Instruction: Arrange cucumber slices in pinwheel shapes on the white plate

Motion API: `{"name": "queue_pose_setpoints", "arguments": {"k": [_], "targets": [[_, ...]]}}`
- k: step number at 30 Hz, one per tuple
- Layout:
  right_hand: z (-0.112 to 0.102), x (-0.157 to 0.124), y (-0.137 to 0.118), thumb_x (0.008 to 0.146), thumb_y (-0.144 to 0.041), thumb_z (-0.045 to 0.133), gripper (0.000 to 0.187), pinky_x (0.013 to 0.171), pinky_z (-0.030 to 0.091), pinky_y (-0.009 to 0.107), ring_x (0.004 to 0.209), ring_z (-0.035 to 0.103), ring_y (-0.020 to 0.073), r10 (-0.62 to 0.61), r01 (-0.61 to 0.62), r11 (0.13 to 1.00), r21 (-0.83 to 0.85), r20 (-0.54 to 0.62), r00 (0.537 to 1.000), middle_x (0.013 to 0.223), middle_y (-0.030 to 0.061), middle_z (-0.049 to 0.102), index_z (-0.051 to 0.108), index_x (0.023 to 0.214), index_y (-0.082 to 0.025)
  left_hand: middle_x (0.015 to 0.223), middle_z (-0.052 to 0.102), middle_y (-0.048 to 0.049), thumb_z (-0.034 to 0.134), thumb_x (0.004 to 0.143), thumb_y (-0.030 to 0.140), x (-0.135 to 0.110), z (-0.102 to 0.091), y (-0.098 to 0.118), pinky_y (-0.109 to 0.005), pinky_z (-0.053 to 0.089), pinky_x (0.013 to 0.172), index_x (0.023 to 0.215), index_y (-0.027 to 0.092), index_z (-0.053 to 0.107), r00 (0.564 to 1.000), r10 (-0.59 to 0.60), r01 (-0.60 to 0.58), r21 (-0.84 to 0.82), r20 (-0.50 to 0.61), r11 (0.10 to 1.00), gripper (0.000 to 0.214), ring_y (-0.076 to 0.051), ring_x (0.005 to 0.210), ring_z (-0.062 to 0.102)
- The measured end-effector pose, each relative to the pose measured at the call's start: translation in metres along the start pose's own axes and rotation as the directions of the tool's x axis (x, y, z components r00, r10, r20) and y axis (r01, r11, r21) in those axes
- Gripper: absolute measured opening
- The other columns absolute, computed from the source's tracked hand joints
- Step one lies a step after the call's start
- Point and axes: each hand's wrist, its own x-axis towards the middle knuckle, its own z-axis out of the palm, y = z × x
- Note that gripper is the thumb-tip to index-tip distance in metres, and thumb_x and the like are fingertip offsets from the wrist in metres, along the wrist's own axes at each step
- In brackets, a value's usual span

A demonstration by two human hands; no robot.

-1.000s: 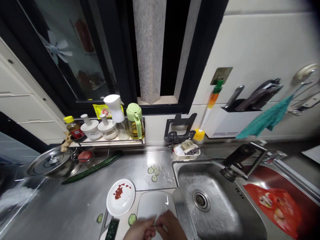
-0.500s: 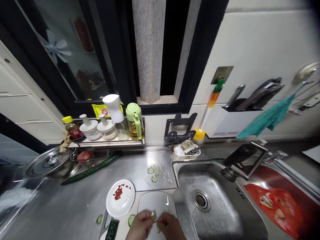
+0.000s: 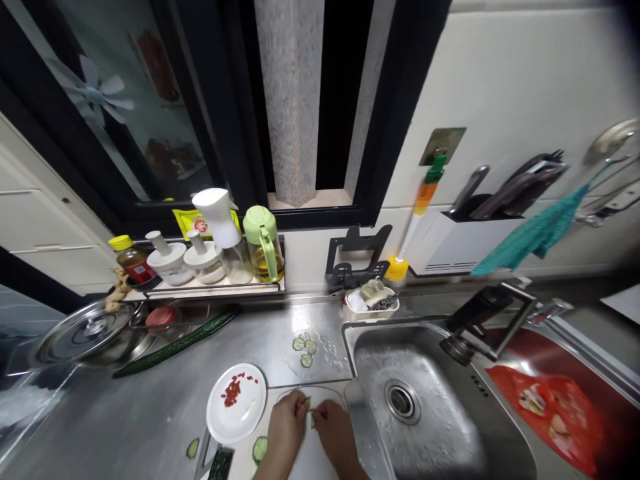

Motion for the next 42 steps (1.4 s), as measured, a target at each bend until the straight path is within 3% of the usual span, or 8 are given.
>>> {"name": "queue_pose_setpoints", "arguments": {"k": [5, 13, 16, 20, 26, 30, 34, 42], "targets": [[-0.002, 0.004, -0.004, 0.083, -0.016, 0.046, 0.018, 0.067, 0.037, 0.029, 0.073, 0.062, 0.0194, 0.007, -0.007, 0.998, -0.056, -0.017, 1.000, 0.074, 0.0073, 0.069, 0.060, 0.072, -0.017, 0.082, 0.070, -0.0030, 0.043, 0.084, 0.024, 0.005, 0.004, 0.006, -0.022, 0.037, 0.070, 0.079, 0.021, 0.064, 0.999, -0.029, 0.034, 0.153, -0.035, 0.988, 0.022, -0.015, 0.078, 0.060], [-0.005, 0.002, -0.011, 0.086, -0.015, 0.043, 0.017, 0.066, 0.038, 0.030, 0.075, 0.065, 0.0219, -0.003, 0.001, 0.991, -0.134, -0.010, 1.000, 0.077, 0.0093, 0.070, 0.060, 0.080, -0.016, 0.099, 0.067, -0.0087, 0.042, 0.085, 0.022, 0.004, 0.015, -0.001, -0.028, 0.042, 0.084, 0.096, 0.018, 0.066, 0.988, -0.005, 0.031, 0.167, -0.152, 0.985, 0.027, -0.019, 0.093, 0.059], [-0.005, 0.001, -0.011, 0.087, -0.016, 0.043, 0.015, 0.066, 0.039, 0.029, 0.075, 0.065, 0.0212, -0.011, 0.008, 0.989, -0.148, -0.020, 1.000, 0.078, 0.0092, 0.070, 0.059, 0.086, -0.015, 0.100, 0.066, -0.0086, 0.043, 0.086, 0.021, 0.004, 0.019, -0.007, -0.029, 0.043, 0.084, 0.101, 0.018, 0.066, 0.984, 0.048, -0.018, 0.169, -0.171, 0.986, 0.028, -0.019, 0.094, 0.059], [-0.002, -0.002, -0.006, 0.089, -0.012, 0.038, 0.023, 0.069, 0.041, 0.028, 0.076, 0.065, 0.0189, -0.099, 0.098, 0.979, -0.177, 0.000, 0.995, 0.082, 0.0079, 0.070, 0.060, 0.089, -0.016, 0.091, 0.067, -0.0073, 0.040, 0.089, 0.021, 0.003, 0.023, -0.013, -0.030, 0.045, 0.081, 0.092, 0.020, 0.069, 0.972, 0.141, -0.101, 0.207, -0.190, 0.973, 0.029, -0.019, 0.090, 0.060], [0.002, -0.012, 0.001, 0.087, -0.006, 0.035, 0.033, 0.084, 0.044, 0.029, 0.094, 0.063, 0.0196, -0.190, 0.193, 0.959, -0.209, 0.037, 0.981, 0.107, 0.0129, 0.064, 0.064, 0.100, -0.014, 0.089, 0.070, -0.0069, 0.043, 0.088, 0.017, -0.002, 0.029, -0.025, -0.030, 0.048, 0.078, 0.098, 0.021, 0.070, 0.921, 0.327, -0.253, 0.315, -0.210, 0.915, 0.029, -0.018, 0.086, 0.062], [0.000, -0.014, 0.001, 0.085, -0.001, 0.034, 0.038, 0.090, 0.043, 0.029, 0.100, 0.061, 0.0201, -0.172, 0.193, 0.955, -0.223, 0.112, 0.979, 0.109, 0.0140, 0.063, 0.064, 0.106, -0.012, 0.088, 0.071, -0.0067, 0.046, 0.087, 0.015, -0.003, 0.033, -0.030, -0.028, 0.049, 0.074, 0.101, 0.021, 0.070, 0.896, 0.382, -0.287, 0.362, -0.224, 0.887, 0.028, -0.017, 0.083, 0.063], [0.001, -0.015, 0.001, 0.085, -0.001, 0.035, 0.039, 0.095, 0.040, 0.031, 0.109, 0.057, 0.0223, -0.190, 0.211, 0.945, -0.248, 0.107, 0.976, 0.113, 0.0143, 0.063, 0.064, 0.109, -0.011, 0.087, 0.071, -0.0066, 0.044, 0.088, 0.014, -0.003, 0.035, -0.030, -0.028, 0.050, 0.075, 0.098, 0.019, 0.070, 0.882, 0.401, -0.294, 0.377, -0.246, 0.878, 0.029, -0.017, 0.082, 0.062], [0.000, -0.015, 0.001, 0.084, -0.001, 0.035, 0.039, 0.094, 0.042, 0.031, 0.106, 0.058, 0.0227, -0.222, 0.237, 0.935, -0.264, 0.084, 0.971, 0.110, 0.0142, 0.065, 0.066, 0.107, -0.011, 0.093, 0.071, -0.0073, 0.041, 0.090, 0.017, -0.003, 0.029, -0.026, -0.030, 0.049, 0.081, 0.101, 0.020, 0.070, 0.926, 0.328, -0.254, 0.336, -0.185, 0.907, 0.031, -0.018, 0.089, 0.062]]}}
